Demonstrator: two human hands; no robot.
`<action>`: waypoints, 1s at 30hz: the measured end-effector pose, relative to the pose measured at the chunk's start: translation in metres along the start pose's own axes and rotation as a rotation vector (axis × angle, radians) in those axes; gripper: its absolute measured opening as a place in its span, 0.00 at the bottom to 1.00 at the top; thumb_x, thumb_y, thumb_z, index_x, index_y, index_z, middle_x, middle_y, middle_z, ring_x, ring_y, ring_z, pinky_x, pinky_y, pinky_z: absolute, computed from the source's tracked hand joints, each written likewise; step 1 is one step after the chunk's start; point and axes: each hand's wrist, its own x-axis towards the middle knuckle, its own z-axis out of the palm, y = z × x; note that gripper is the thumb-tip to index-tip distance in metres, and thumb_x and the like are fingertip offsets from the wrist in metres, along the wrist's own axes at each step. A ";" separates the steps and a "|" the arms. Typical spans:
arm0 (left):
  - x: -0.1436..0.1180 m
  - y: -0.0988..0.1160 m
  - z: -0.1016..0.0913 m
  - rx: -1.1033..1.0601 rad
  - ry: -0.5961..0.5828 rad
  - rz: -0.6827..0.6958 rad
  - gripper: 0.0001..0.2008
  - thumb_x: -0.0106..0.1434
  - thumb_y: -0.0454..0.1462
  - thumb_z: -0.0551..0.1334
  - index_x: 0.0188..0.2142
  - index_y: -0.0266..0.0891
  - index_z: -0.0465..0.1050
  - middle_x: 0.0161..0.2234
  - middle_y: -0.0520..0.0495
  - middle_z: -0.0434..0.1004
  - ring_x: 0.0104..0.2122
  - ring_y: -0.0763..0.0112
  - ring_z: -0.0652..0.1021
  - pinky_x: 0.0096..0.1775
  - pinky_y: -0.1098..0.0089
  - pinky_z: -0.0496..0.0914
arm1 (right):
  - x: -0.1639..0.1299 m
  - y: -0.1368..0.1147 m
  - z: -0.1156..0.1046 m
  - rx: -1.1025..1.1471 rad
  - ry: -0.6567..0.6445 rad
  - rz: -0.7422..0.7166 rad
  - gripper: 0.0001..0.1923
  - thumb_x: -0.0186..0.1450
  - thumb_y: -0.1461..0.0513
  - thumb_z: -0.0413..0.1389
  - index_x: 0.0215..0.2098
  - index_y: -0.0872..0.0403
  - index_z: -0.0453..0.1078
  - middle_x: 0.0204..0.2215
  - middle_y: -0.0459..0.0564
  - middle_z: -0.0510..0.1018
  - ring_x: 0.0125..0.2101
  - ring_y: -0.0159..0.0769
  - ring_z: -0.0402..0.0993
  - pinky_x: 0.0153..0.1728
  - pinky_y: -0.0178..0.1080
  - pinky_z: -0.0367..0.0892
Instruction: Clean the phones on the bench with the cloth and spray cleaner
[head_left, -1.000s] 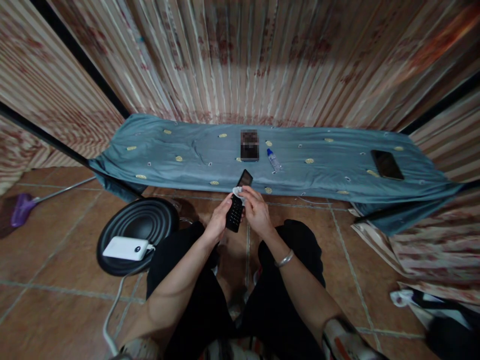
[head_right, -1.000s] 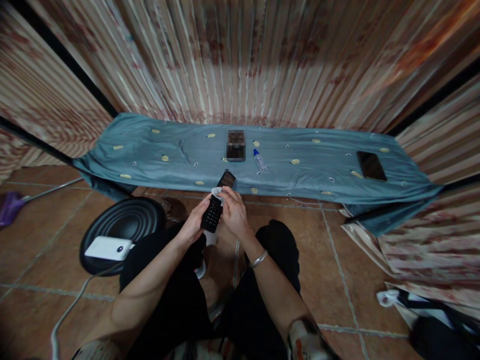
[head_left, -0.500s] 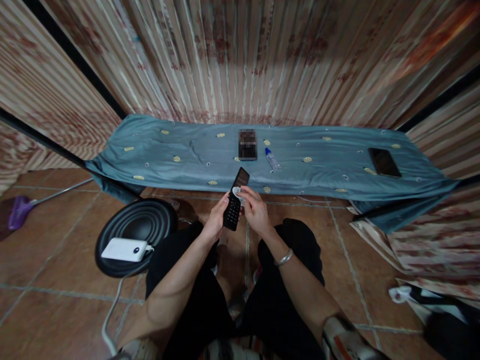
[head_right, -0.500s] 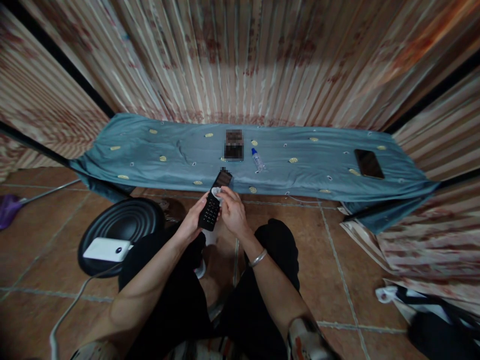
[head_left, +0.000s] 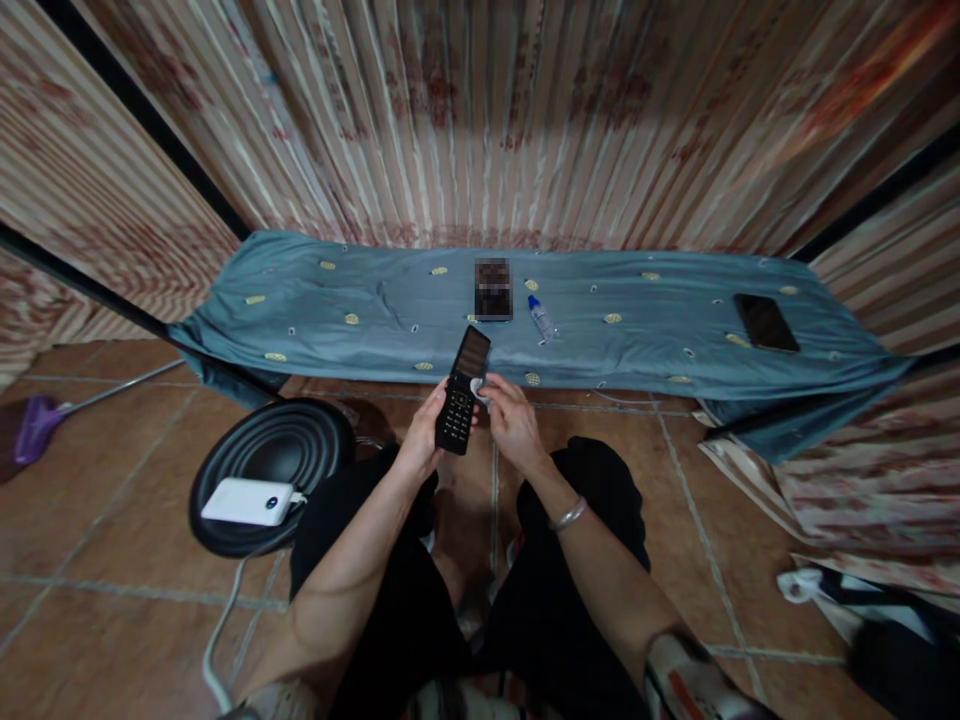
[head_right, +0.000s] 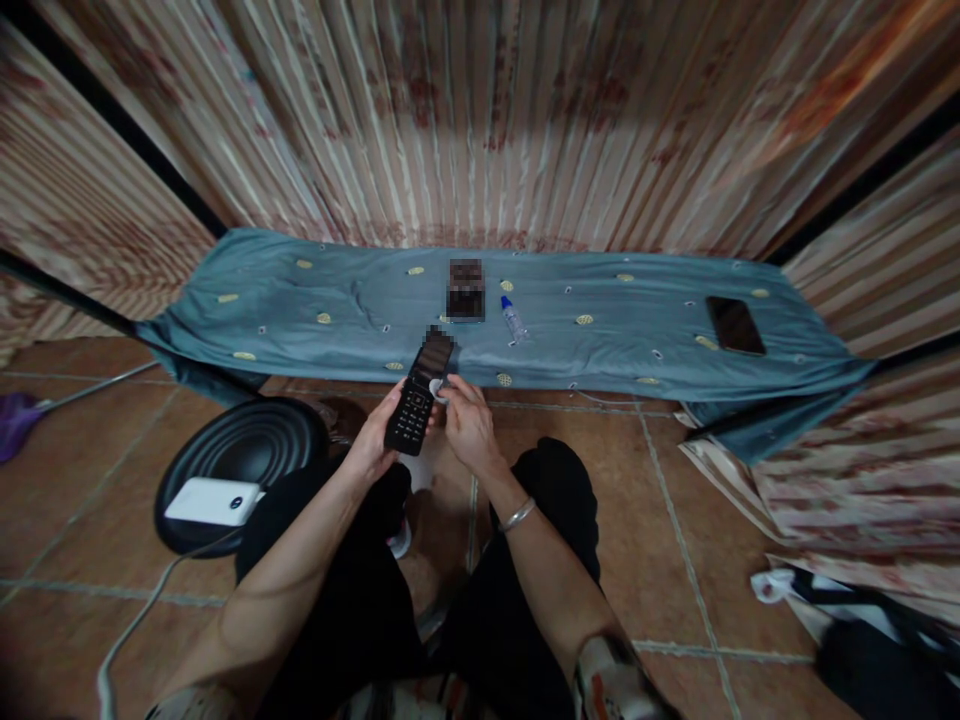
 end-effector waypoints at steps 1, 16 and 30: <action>0.000 0.000 0.000 -0.002 -0.004 -0.002 0.33 0.67 0.43 0.58 0.67 0.33 0.52 0.30 0.44 0.81 0.26 0.68 0.80 0.30 0.69 0.74 | 0.000 0.000 -0.001 0.018 0.019 0.008 0.18 0.65 0.68 0.45 0.44 0.52 0.76 0.52 0.53 0.77 0.54 0.40 0.71 0.58 0.46 0.65; 0.001 -0.016 0.002 -0.003 -0.042 -0.032 0.38 0.62 0.48 0.63 0.65 0.32 0.56 0.33 0.41 0.81 0.28 0.66 0.80 0.31 0.69 0.73 | 0.016 0.012 -0.014 0.336 0.250 0.208 0.15 0.67 0.60 0.49 0.43 0.52 0.77 0.48 0.52 0.81 0.51 0.41 0.76 0.57 0.48 0.67; 0.004 -0.024 0.002 0.003 0.029 0.049 0.22 0.63 0.47 0.62 0.51 0.37 0.76 0.50 0.42 0.79 0.52 0.60 0.76 0.52 0.65 0.68 | -0.004 -0.012 0.014 0.069 -0.016 -0.066 0.21 0.69 0.66 0.44 0.56 0.52 0.70 0.57 0.55 0.73 0.58 0.41 0.67 0.61 0.50 0.63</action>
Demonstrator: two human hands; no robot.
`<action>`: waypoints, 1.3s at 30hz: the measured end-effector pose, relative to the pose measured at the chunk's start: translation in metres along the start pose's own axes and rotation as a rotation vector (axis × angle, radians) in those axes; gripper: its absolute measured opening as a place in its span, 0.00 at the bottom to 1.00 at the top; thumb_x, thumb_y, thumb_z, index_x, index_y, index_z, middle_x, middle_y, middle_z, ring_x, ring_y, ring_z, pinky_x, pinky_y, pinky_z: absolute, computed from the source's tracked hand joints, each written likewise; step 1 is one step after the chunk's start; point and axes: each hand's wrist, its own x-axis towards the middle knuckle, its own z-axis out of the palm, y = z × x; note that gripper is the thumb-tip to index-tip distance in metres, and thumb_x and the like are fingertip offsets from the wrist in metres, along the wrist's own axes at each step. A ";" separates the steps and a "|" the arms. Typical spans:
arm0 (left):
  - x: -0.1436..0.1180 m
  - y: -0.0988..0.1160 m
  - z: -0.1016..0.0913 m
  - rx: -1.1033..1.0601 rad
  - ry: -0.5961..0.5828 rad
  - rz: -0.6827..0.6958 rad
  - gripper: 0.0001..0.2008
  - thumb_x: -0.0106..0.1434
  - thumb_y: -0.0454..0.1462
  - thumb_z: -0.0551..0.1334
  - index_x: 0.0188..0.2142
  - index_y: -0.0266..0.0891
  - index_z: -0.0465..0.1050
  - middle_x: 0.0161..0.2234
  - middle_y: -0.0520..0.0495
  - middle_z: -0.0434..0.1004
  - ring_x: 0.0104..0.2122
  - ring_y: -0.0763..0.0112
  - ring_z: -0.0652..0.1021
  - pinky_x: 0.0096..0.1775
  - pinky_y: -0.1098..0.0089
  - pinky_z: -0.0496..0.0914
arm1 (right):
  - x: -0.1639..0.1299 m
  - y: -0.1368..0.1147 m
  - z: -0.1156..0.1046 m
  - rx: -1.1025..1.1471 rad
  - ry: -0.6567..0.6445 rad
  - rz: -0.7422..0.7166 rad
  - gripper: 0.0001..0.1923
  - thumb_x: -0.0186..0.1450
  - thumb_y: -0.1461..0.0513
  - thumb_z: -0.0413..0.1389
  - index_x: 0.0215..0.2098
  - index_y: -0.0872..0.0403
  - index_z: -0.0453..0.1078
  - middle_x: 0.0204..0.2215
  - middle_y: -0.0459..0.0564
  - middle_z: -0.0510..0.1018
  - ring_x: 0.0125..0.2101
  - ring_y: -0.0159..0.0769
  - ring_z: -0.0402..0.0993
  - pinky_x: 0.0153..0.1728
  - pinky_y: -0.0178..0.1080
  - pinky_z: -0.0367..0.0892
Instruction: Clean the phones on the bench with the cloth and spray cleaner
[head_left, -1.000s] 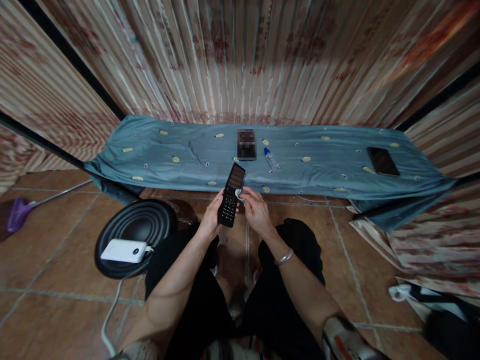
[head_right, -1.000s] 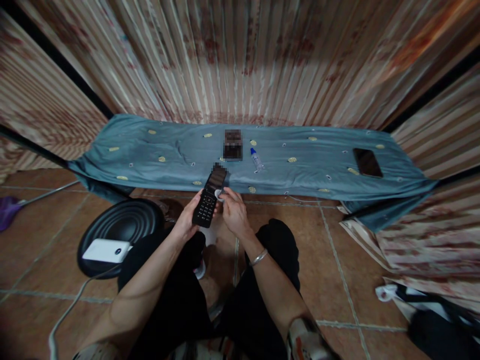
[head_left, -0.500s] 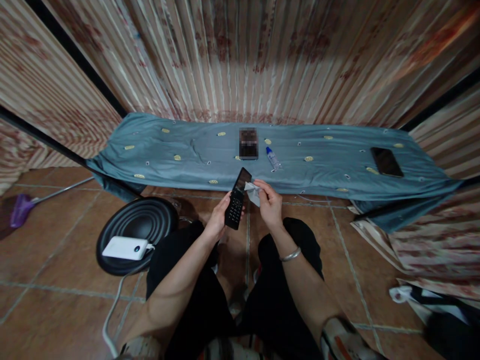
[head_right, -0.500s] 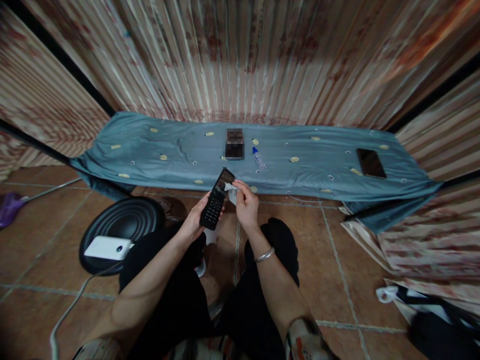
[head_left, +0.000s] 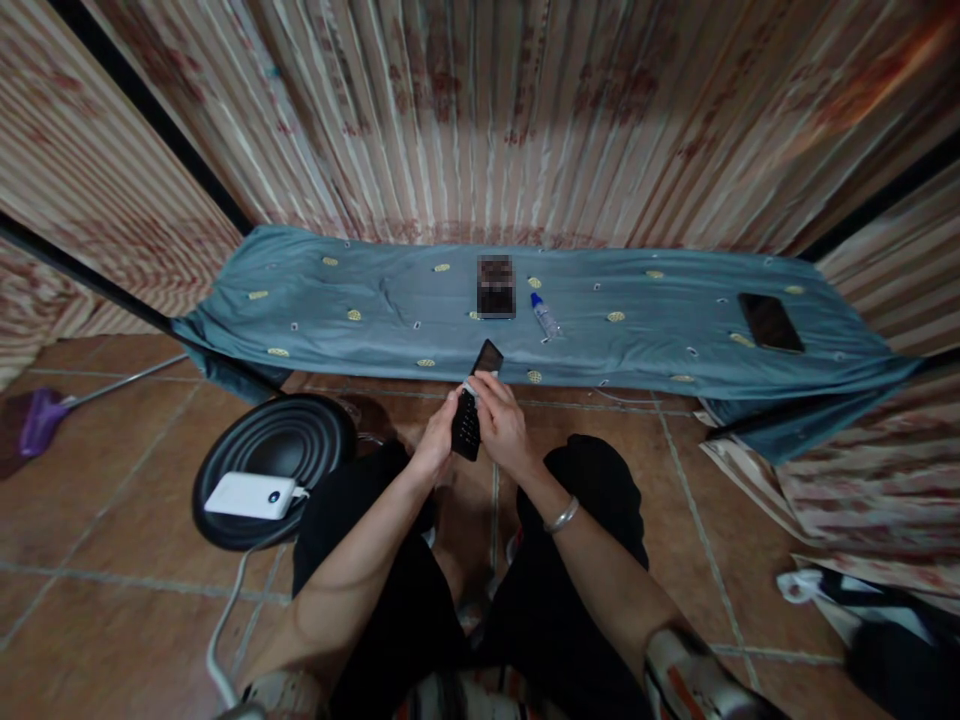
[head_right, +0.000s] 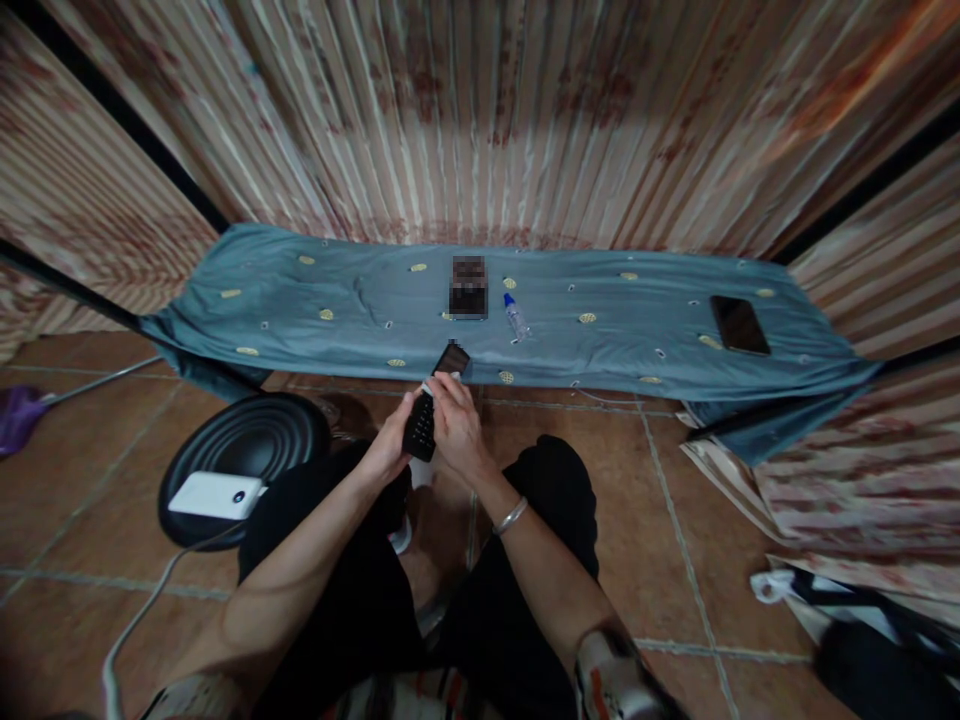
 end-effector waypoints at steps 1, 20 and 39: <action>0.001 0.000 -0.001 -0.004 0.008 0.001 0.22 0.63 0.48 0.62 0.50 0.36 0.77 0.49 0.42 0.80 0.53 0.60 0.76 0.54 0.65 0.67 | -0.001 -0.002 0.001 -0.007 -0.009 -0.021 0.22 0.69 0.66 0.44 0.57 0.51 0.70 0.56 0.54 0.73 0.58 0.41 0.67 0.61 0.50 0.63; 0.011 0.011 -0.010 -0.149 0.138 0.011 0.21 0.66 0.52 0.56 0.44 0.38 0.74 0.30 0.50 0.79 0.30 0.73 0.78 0.37 0.72 0.71 | -0.020 -0.046 0.003 0.030 -0.148 -0.247 0.21 0.72 0.65 0.42 0.57 0.51 0.70 0.51 0.54 0.76 0.53 0.41 0.70 0.55 0.48 0.70; 0.019 0.003 -0.010 -0.264 0.223 -0.074 0.14 0.68 0.40 0.56 0.51 0.38 0.65 0.30 0.51 0.75 0.28 0.72 0.78 0.38 0.70 0.72 | -0.020 -0.039 0.002 -0.075 -0.090 -0.325 0.16 0.71 0.67 0.46 0.49 0.54 0.73 0.46 0.56 0.79 0.49 0.42 0.73 0.54 0.49 0.71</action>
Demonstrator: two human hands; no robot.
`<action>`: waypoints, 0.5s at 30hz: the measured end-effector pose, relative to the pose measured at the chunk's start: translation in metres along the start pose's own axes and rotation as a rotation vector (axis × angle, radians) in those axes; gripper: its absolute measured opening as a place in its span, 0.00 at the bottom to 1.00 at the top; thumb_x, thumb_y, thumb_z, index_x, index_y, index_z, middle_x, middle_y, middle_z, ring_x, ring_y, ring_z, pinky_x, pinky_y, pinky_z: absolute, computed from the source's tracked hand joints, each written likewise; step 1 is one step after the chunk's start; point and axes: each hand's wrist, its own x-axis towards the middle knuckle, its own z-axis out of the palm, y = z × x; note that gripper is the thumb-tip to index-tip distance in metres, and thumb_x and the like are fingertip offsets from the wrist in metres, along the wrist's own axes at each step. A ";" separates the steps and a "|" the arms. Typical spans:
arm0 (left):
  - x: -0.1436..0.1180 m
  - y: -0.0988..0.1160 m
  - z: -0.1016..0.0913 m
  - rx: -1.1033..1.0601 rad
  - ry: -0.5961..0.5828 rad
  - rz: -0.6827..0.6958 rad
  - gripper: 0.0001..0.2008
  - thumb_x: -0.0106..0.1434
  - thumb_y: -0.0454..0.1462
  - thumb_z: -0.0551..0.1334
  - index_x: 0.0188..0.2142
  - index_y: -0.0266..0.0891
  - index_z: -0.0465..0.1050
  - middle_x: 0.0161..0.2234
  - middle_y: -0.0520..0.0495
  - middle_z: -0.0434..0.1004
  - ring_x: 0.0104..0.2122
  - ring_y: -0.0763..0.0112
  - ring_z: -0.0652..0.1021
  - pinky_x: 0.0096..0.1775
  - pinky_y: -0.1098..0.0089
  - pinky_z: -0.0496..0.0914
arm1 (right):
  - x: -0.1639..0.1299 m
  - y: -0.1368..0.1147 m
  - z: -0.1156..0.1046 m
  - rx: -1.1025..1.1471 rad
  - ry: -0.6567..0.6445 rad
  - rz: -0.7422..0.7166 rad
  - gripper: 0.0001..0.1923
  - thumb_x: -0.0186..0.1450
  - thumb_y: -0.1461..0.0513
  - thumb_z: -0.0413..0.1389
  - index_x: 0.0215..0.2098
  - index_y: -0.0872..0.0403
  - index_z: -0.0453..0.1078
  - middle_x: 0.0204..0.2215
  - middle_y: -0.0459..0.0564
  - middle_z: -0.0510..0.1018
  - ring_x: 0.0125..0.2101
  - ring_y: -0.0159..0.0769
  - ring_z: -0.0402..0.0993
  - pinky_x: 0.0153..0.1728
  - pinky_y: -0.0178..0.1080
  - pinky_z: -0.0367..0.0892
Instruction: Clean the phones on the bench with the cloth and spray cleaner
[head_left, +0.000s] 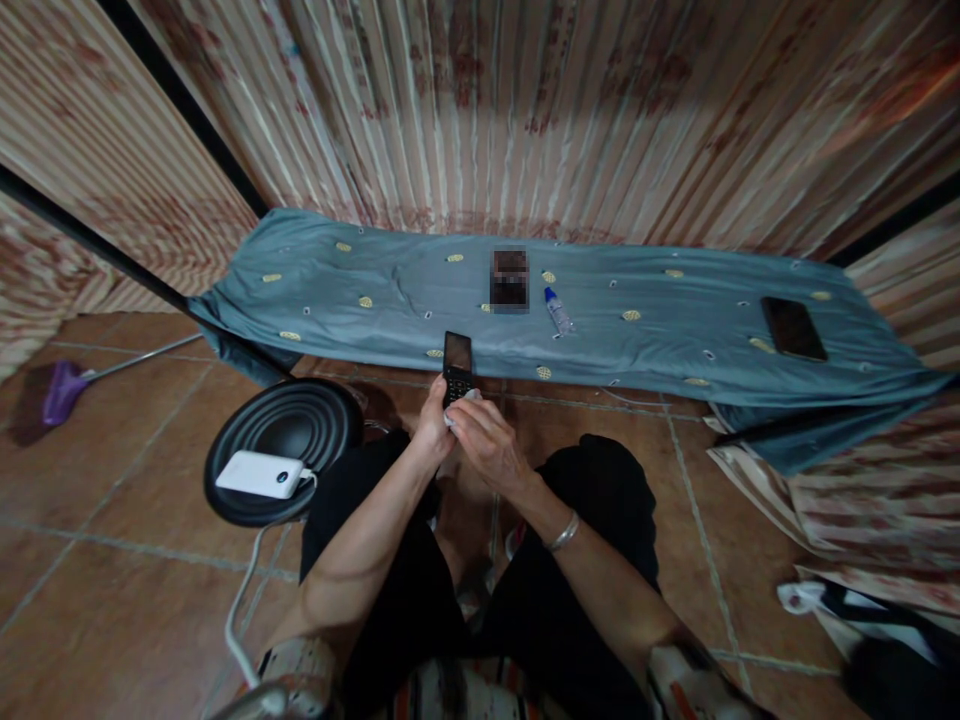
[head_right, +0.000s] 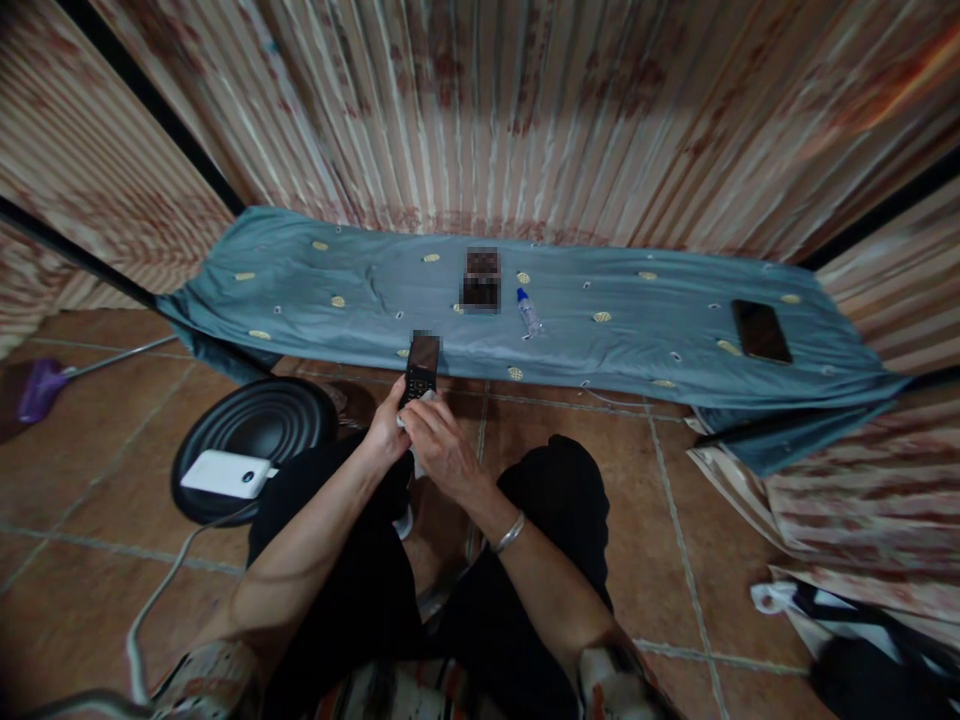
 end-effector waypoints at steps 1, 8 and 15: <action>0.000 0.003 0.001 -0.003 -0.004 0.006 0.15 0.68 0.40 0.56 0.52 0.38 0.65 0.30 0.51 0.76 0.28 0.72 0.78 0.38 0.69 0.72 | 0.000 0.000 0.000 -0.013 0.002 0.005 0.16 0.71 0.66 0.46 0.50 0.53 0.73 0.46 0.56 0.78 0.49 0.42 0.73 0.54 0.49 0.72; -0.005 0.027 0.006 -0.025 -0.020 0.015 0.21 0.71 0.42 0.51 0.59 0.35 0.59 0.30 0.45 0.78 0.26 0.69 0.78 0.31 0.69 0.72 | 0.001 0.010 -0.008 -0.039 0.029 0.037 0.15 0.71 0.65 0.48 0.50 0.54 0.74 0.47 0.56 0.79 0.49 0.42 0.74 0.53 0.48 0.72; -0.013 0.027 0.006 0.063 -0.129 0.075 0.22 0.69 0.41 0.56 0.60 0.38 0.61 0.31 0.46 0.79 0.30 0.67 0.81 0.37 0.66 0.75 | 0.003 0.030 -0.026 0.026 0.109 0.247 0.14 0.71 0.61 0.49 0.48 0.50 0.75 0.46 0.52 0.81 0.48 0.39 0.76 0.52 0.45 0.72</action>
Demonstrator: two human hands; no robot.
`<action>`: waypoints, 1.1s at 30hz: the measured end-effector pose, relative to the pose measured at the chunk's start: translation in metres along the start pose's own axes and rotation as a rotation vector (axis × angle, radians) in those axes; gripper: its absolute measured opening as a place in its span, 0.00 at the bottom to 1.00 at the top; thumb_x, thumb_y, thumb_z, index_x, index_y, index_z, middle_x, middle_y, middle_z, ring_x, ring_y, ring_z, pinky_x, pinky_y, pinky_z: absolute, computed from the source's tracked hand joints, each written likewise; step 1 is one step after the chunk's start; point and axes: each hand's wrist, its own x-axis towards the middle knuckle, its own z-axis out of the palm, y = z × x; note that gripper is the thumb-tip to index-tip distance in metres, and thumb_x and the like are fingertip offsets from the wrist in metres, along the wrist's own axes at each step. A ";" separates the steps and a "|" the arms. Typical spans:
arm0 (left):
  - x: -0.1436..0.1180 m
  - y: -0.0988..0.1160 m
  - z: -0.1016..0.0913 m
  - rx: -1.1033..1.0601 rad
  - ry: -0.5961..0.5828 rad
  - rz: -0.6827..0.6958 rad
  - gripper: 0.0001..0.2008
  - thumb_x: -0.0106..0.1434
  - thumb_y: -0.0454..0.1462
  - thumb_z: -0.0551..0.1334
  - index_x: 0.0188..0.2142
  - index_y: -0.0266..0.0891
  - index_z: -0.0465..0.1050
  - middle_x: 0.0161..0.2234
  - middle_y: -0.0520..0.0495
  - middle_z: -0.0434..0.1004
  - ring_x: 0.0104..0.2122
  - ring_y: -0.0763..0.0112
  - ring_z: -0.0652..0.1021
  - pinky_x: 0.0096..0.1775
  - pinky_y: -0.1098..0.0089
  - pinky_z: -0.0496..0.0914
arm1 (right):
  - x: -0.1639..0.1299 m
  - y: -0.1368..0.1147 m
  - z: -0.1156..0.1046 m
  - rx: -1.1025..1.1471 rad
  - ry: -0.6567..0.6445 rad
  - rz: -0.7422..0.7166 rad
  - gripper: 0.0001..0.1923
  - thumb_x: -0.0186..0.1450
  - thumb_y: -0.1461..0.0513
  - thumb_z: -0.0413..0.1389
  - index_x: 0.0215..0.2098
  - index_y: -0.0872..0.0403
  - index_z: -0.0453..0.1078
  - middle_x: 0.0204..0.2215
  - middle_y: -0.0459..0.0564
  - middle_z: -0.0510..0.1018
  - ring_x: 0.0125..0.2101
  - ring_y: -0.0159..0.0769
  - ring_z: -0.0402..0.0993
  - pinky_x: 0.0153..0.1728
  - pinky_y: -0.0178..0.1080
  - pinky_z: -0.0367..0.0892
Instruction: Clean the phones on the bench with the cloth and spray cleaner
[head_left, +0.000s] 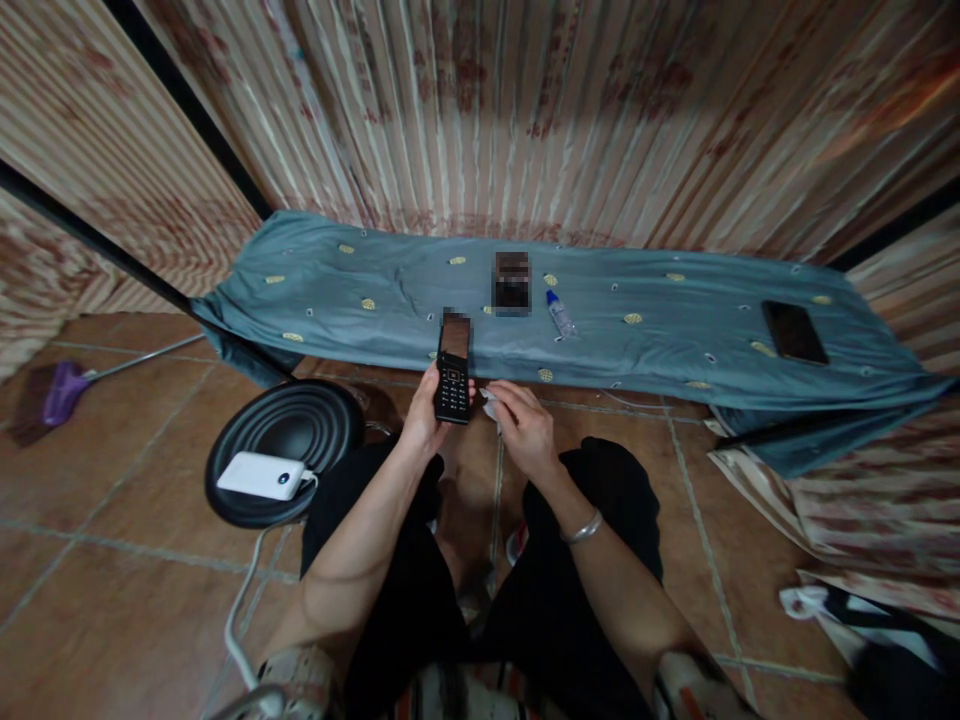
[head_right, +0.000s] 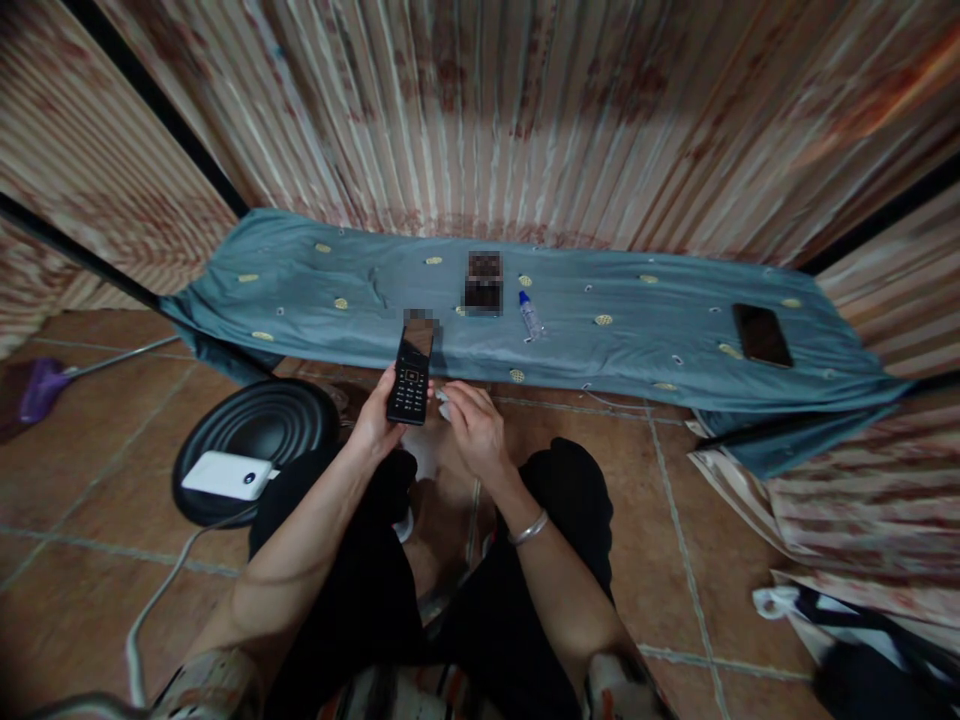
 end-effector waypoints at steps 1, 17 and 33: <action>-0.001 -0.003 0.000 0.019 -0.030 0.003 0.22 0.67 0.42 0.57 0.59 0.37 0.62 0.32 0.46 0.79 0.31 0.66 0.81 0.38 0.65 0.75 | 0.002 0.002 -0.002 0.004 0.019 0.024 0.14 0.71 0.61 0.49 0.48 0.50 0.75 0.47 0.52 0.81 0.48 0.39 0.76 0.52 0.44 0.72; -0.001 -0.039 -0.006 0.296 -0.062 0.127 0.25 0.57 0.45 0.68 0.52 0.38 0.75 0.49 0.44 0.80 0.54 0.58 0.75 0.58 0.62 0.64 | 0.003 0.009 0.010 -0.142 -0.006 -0.028 0.19 0.71 0.64 0.43 0.50 0.55 0.74 0.50 0.57 0.77 0.52 0.42 0.73 0.56 0.45 0.69; -0.006 -0.026 0.002 0.128 -0.090 0.014 0.26 0.59 0.43 0.66 0.55 0.36 0.69 0.43 0.43 0.81 0.44 0.62 0.80 0.47 0.63 0.73 | 0.009 0.018 0.008 0.168 0.057 0.447 0.15 0.63 0.62 0.53 0.43 0.51 0.79 0.39 0.48 0.85 0.38 0.41 0.82 0.44 0.41 0.74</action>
